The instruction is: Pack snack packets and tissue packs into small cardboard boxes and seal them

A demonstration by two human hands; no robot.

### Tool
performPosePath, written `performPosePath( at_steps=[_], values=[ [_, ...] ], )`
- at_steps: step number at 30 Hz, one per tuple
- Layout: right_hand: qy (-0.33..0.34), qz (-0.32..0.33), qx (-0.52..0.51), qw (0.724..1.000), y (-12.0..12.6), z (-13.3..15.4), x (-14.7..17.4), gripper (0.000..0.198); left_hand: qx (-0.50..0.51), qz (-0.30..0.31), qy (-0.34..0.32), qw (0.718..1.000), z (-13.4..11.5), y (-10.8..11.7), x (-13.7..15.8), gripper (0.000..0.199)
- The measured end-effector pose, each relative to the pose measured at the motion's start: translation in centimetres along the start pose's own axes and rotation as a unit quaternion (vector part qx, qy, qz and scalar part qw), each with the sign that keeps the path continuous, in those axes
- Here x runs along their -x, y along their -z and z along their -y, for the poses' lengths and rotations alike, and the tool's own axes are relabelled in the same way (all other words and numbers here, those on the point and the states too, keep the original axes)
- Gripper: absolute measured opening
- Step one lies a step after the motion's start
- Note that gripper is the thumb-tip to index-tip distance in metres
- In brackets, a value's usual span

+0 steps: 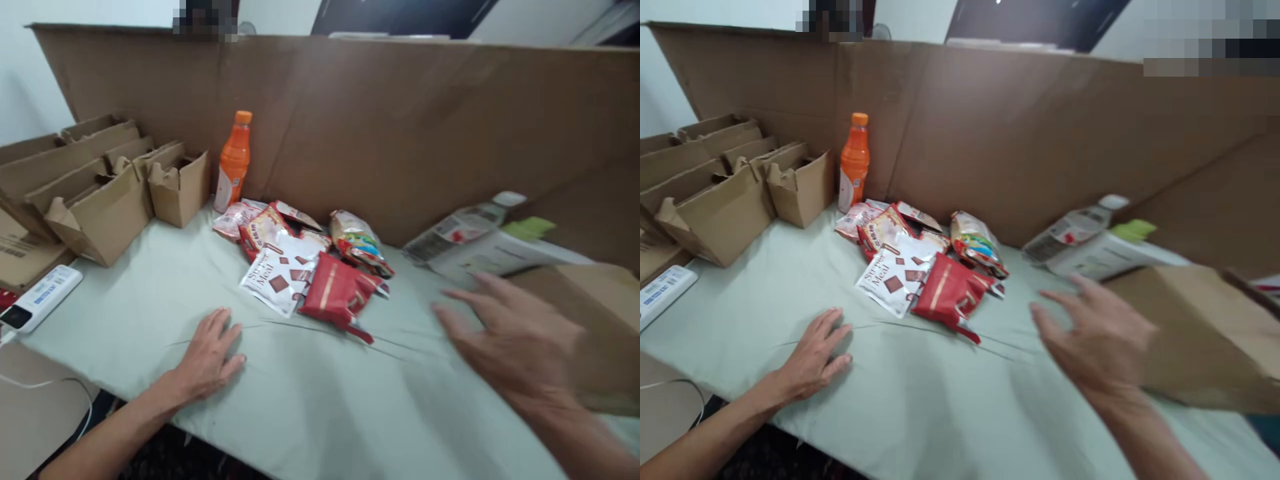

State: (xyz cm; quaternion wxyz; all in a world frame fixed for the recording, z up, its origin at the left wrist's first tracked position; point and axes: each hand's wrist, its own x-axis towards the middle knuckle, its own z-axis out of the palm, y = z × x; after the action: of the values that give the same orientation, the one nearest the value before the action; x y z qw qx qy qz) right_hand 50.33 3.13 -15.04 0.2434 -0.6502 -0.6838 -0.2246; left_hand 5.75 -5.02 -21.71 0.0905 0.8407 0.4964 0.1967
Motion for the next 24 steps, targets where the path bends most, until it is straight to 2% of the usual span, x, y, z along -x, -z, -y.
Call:
performPosePath(
  at_steps=[3,5,7,10,13,15,17,19,21,22,24],
  values=[
    [0.096,0.038,-0.167,0.981,-0.1,9.9,-1.1,0.026,0.012,-0.02,0.008,1.0,1.1,1.9,1.2,0.051],
    [0.16,0.068,-0.218,0.96,-0.4,15.8,-2.8,0.027,0.019,-0.053,0.027,0.998,3.0,3.2,2.1,0.048],
    [0.197,0.096,-0.259,0.941,-1.0,21.0,-5.4,0.029,0.012,-0.093,0.061,0.994,5.4,3.8,3.1,0.045],
    [0.196,0.141,-0.312,0.919,-2.5,28.1,-11.0,0.037,-0.015,-0.138,0.115,0.984,8.6,3.5,4.3,0.041],
    [0.161,0.202,-0.314,0.914,-4.4,35.0,-17.7,0.069,-0.023,-0.155,0.134,0.979,10.1,2.4,5.0,0.039],
    [0.135,0.216,-0.29,0.923,-5.7,38.9,-21.7,0.083,-0.019,-0.172,0.132,0.976,10.3,1.8,5.2,0.039],
    [0.104,0.236,-0.281,0.924,-7.1,41.8,-24.8,0.08,-0.014,-0.193,0.13,0.972,10.3,1.3,5.2,0.037],
    [0.082,0.271,-0.288,0.915,-8.1,43.5,-26.5,0.053,-0.01,-0.205,0.132,0.97,10.3,1.1,5.1,0.035],
    [0.075,0.292,-0.298,0.906,-8.6,44.0,-26.8,0.022,-0.005,-0.212,0.13,0.969,10.4,1.1,5.0,0.034],
    [0.075,0.29,-0.302,0.905,-8.5,43.9,-26.4,0.015,0.001,-0.217,0.128,0.968,10.4,1.3,5.0,0.035],
    [0.083,0.276,-0.312,0.905,-7.7,43.1,-25.1,0.015,0.02,-0.248,0.127,0.96,10.3,1.9,5.0,0.039]
  ],
)
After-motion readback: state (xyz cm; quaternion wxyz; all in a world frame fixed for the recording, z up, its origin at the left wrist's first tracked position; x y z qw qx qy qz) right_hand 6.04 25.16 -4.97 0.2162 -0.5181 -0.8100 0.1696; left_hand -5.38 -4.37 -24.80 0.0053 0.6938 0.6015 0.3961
